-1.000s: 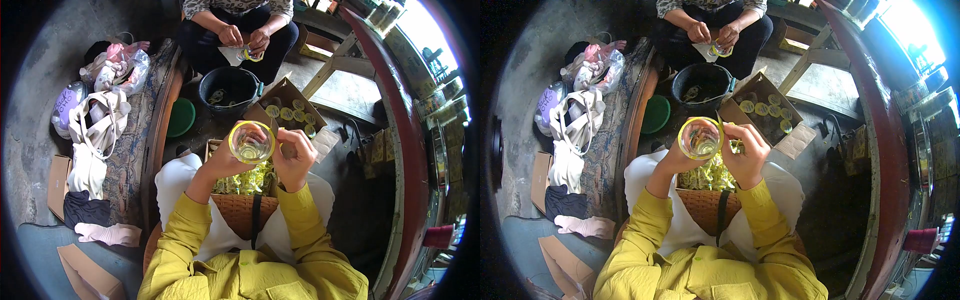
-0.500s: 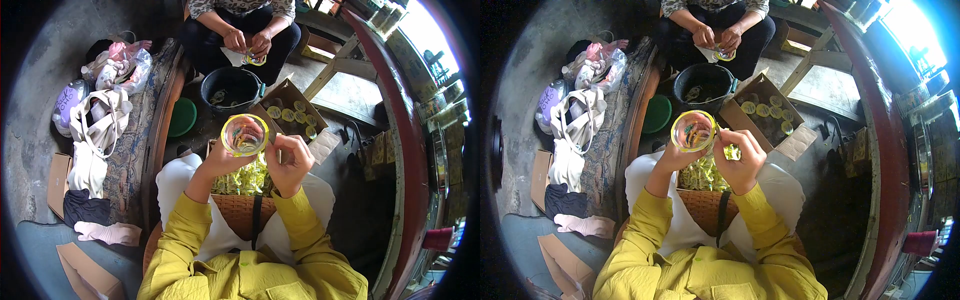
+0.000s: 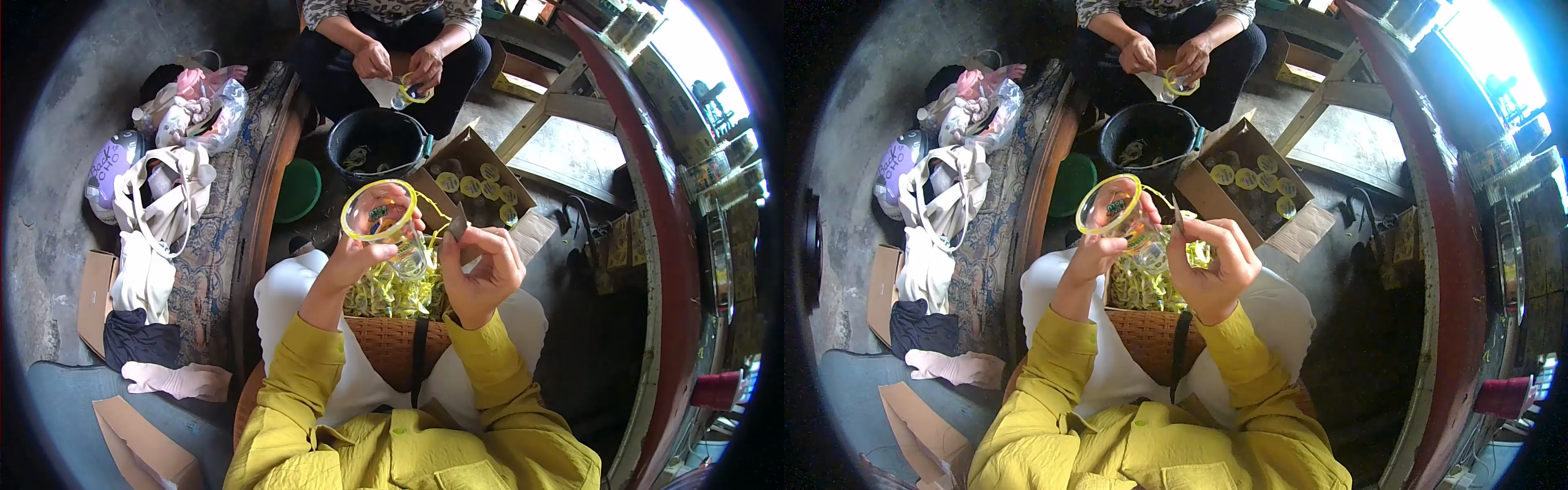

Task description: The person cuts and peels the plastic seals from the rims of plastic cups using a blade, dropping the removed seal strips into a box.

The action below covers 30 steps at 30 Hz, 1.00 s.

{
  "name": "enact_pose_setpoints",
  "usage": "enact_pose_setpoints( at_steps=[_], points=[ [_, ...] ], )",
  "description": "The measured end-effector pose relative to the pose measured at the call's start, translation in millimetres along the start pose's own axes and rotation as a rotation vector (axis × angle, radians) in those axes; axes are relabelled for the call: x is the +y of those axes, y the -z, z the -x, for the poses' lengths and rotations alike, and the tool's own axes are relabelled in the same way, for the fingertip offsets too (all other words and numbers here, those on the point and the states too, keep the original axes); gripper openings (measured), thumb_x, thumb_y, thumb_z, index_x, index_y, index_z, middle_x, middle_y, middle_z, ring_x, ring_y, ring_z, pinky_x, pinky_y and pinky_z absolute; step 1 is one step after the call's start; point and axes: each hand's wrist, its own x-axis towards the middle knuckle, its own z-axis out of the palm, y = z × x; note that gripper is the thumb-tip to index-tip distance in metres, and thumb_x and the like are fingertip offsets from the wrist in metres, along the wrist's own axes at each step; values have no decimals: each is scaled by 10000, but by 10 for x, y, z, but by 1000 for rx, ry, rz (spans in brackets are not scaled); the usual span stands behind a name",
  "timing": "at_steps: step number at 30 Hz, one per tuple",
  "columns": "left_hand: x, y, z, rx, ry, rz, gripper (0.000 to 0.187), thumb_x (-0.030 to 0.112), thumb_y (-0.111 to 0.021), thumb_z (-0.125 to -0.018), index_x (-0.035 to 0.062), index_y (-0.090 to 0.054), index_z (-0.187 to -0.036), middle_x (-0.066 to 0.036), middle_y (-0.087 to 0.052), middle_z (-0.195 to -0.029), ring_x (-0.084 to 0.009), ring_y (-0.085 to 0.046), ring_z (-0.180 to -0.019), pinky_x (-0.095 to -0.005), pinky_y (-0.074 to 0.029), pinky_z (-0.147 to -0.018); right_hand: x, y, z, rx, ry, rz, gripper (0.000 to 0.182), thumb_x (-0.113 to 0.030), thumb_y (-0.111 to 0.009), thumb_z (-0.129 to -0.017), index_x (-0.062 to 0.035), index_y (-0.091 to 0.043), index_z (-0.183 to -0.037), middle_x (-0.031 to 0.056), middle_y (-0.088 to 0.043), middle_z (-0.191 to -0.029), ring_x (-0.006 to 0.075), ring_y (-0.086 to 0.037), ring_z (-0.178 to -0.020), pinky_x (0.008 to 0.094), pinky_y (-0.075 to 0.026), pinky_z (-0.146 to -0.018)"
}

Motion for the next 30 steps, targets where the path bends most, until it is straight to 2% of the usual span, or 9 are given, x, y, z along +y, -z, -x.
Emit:
enact_pose_setpoints(
  at_steps=[6,13,16,19,22,25,28,29,30],
  points=[
    [22,16,17,-44,15,73,631,34,-514,-582,90,-356,-1190,-131,-482,-1024,-232,-542,-933,-359,-457,-843,-18,8,-29,-39,-20,-24,190,79,-671,-619,-2,-618,-783,84,-597,-662,142,-590,-567,220,-454,-515],
    [-61,57,39,-78,-33,16,593,106,-629,-674,79,-350,-1197,-114,-469,-1059,-230,-545,-963,-352,-460,-846,-78,-13,-30,-121,-3,-31,194,68,-671,-625,-5,-629,-800,83,-595,-658,140,-590,-561,223,-467,-518],
    [-113,86,42,-60,-26,-43,618,83,-649,-662,74,-349,-1203,-111,-463,-1075,-226,-539,-974,-347,-459,-848,-71,-39,-17,-148,26,-40,196,102,-671,-634,26,-602,-800,68,-576,-681,97,-561,-574,190,-434,-510],
    [-77,42,26,-61,-13,-26,625,33,-659,-647,68,-355,-1192,-105,-474,-1069,-208,-535,-974,-328,-453,-853,-99,-37,-20,-137,49,0,201,108,-668,-626,20,-610,-797,71,-583,-679,103,-567,-571,191,-435,-508],
    [-51,12,10,-7,-37,-139,633,-18,-666,-629,60,-363,-1179,-100,-487,-1054,-185,-532,-963,-301,-439,-862,-75,2,-41,-156,136,69,208,115,-662,-618,18,-617,-796,77,-590,-675,104,-563,-559,189,-432,-507],
    [15,-53,8,61,-36,-184,631,-34,-690,-615,57,-377,-1156,-92,-503,-1043,-159,-530,-942,-284,-429,-867,-58,40,-74,-152,115,88,232,68,-659,-619,-16,-636,-834,77,-606,-679,133,-599,-590,220,-473,-526],
    [3,-43,-26,61,-155,-376,630,-20,-721,-604,60,-390,-1134,-87,-512,-1041,-149,-528,-927,-277,-428,-854,15,29,-77,-107,-42,-31,287,81,-652,-631,-1,-616,-904,82,-608,-709,118,-602,-613,221,-491,-553],
    [-29,-9,-44,46,-169,-401,627,4,-743,-604,64,-393,-1120,-84,-521,-1035,-135,-527,-910,-267,-429,-831,-20,7,-81,-63,-134,-106,330,99,-636,-653,15,-580,-967,84,-606,-756,112,-603,-636,222,-507,-587],
    [-52,3,-48,54,-172,-408,630,6,-745,-603,64,-392,-1121,-83,-521,-1033,-132,-527,-906,-263,-427,-824,-7,15,-86,-64,-136,-127,338,105,-631,-659,21,-569,-980,89,-605,-778,113,-604,-652,222,-509,-595]
  ],
)
